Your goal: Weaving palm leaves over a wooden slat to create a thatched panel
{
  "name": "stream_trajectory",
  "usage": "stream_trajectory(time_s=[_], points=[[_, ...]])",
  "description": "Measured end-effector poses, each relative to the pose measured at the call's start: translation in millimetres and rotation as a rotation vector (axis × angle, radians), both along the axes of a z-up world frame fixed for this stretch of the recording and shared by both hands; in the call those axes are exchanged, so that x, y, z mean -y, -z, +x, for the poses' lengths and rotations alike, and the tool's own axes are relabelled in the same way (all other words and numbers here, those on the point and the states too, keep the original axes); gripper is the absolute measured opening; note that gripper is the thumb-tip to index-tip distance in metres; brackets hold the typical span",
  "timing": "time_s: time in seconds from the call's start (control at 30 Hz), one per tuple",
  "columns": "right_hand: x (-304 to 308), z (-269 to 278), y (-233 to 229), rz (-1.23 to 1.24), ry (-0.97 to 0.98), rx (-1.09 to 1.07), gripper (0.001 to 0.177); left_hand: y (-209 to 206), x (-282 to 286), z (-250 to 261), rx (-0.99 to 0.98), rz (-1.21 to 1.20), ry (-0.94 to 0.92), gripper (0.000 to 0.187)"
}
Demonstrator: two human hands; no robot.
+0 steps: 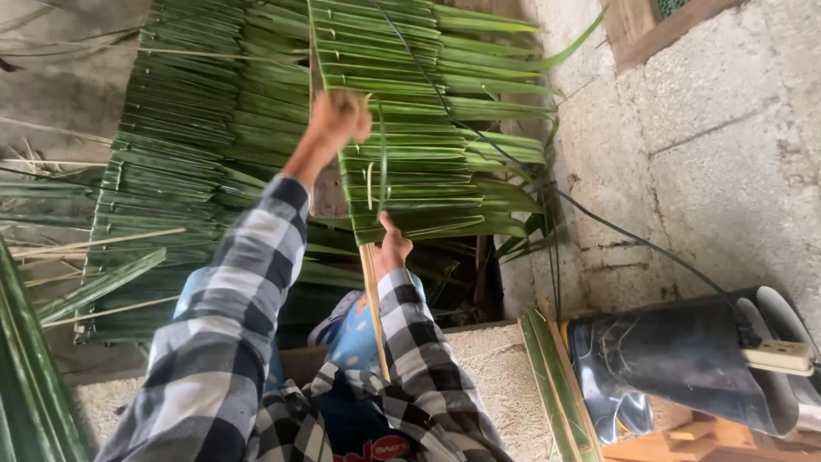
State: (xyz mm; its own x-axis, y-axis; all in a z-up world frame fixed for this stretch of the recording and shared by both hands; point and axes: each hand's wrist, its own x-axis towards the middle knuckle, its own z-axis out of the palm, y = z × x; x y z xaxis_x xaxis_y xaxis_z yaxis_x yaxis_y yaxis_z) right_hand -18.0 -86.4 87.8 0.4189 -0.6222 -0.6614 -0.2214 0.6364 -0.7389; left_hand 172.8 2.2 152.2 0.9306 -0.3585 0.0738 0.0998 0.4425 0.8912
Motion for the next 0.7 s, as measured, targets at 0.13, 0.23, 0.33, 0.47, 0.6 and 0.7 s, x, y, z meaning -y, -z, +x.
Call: stream_trajectory(time_s=[0.13,0.23,0.33,0.47,0.6,0.7], points=[[7.3,14.2,27.6,0.039,0.074,0.003,0.09,100.5,7.6,-6.5,0.049,0.58,0.055,0.021],[6.6,10.5,22.1,0.063,0.084,-0.003,0.093,98.5,15.8,-12.8,0.015,0.742,0.062,0.015],[6.9,8.4,20.4,0.072,0.071,-0.007,0.091,112.8,28.5,6.4,0.098,0.788,0.084,0.012],[0.0,8.5,5.7,0.055,0.049,0.003,0.09,122.5,32.1,25.0,0.253,0.847,0.111,0.011],[-0.1,7.2,16.9,0.053,0.067,-0.01,0.09,219.3,50.8,38.7,0.337,1.369,0.259,0.039],[16.4,11.9,52.4,0.036,0.042,-0.041,0.091,197.9,54.4,16.4,0.23,1.222,0.156,0.025]])
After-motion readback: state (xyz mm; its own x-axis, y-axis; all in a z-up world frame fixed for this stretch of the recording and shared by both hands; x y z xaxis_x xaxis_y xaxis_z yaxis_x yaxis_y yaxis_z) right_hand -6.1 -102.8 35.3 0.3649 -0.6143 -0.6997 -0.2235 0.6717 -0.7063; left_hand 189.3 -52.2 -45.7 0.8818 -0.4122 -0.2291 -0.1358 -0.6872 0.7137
